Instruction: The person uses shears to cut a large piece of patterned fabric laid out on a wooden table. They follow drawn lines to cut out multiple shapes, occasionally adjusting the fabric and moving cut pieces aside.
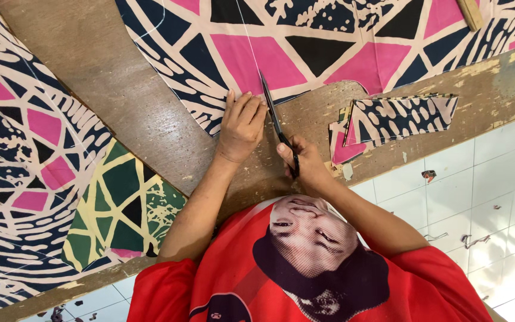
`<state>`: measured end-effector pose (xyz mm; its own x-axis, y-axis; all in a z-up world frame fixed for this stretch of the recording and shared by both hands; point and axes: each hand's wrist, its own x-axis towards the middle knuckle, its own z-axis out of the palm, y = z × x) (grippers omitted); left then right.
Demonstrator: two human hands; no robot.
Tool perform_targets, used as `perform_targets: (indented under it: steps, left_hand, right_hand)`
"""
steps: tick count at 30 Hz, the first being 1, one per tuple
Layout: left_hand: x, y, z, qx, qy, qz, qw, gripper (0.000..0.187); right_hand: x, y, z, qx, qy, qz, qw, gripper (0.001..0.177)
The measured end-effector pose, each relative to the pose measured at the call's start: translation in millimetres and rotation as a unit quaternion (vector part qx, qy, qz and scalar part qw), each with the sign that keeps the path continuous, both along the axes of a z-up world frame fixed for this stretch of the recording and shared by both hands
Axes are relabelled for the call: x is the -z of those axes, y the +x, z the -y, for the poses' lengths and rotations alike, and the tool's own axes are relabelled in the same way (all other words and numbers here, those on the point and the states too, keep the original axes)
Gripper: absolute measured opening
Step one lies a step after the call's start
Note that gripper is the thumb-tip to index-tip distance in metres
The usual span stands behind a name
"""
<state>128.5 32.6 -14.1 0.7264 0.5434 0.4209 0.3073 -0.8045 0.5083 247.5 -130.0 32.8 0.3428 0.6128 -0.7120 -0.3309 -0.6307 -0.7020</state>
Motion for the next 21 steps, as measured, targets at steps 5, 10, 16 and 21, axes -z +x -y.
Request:
perform_targets:
  steps: [5,10,16,21]
  left_hand:
    - [-3.1,-0.8,-1.1,-0.005,-0.014,0.013,1.0,0.022]
    - [-2.5,-1.3,-1.2,0.0,-0.007,0.006,1.0,0.025]
    - [0.3,-1.3,0.2,0.0,-0.009,-0.021,1.0,0.025]
    - [-2.8,0.3,-2.4,0.002,-0.007,-0.023,1.0,0.026]
  right_hand:
    - [4.5,4.8,-20.0,0.002,0.019,0.0,1.0,0.043]
    - [3.5,4.3,-22.1,0.014,0.022,-0.027,0.999,0.044]
    - [1.0,16.4,-46.0,0.012,0.029,-0.024,0.999,0.044]
    - [-7.0,17.8,-62.7,0.013,0.017,-0.044,0.999,0.043]
